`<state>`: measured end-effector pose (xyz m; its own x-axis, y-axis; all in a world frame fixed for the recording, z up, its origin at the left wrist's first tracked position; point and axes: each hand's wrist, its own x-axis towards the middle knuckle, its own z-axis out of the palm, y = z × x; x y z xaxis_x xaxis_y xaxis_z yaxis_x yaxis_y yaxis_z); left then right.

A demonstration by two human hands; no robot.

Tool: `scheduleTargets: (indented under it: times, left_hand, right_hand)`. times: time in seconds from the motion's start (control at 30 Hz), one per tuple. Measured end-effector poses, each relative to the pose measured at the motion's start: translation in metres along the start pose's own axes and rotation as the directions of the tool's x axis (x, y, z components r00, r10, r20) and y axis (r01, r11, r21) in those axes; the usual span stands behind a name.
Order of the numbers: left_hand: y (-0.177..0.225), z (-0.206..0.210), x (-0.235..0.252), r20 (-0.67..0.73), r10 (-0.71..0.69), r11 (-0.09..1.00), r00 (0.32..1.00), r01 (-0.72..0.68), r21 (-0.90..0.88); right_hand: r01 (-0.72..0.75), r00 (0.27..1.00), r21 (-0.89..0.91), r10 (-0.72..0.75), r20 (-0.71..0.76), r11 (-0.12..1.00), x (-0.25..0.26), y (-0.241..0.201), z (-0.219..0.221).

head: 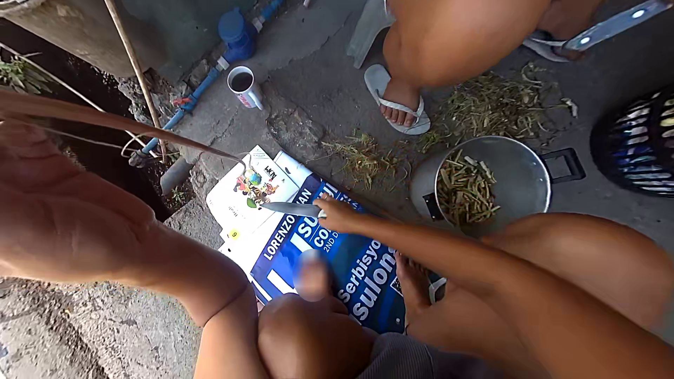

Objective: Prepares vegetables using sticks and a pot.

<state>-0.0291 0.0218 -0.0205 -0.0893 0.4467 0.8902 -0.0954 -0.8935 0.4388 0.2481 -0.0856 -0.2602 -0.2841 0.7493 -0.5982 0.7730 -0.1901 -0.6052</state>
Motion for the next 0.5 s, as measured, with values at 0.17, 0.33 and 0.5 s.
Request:
scheduleTargets:
  times: [0.17,0.33,0.5]
  left_hand:
    - [0.029,0.077,0.02,-0.285,-0.244,0.966,0.927,0.258,0.011]
    - [0.023,0.088,0.02,-0.095,-0.304,0.952,0.948,0.304,-0.013]
    - [0.019,0.099,0.012,0.115,-0.401,0.904,0.909,0.413,-0.113]
  right_hand:
    - [-0.083,0.996,0.0,0.083,-0.029,0.997,0.013,-0.012,0.051]
    - [0.024,0.99,-0.152,-0.002,0.14,0.988,0.002,-0.018,0.003]
    - [0.295,0.9,0.085,-0.247,-0.359,0.952,-0.072,-0.08,-0.158]
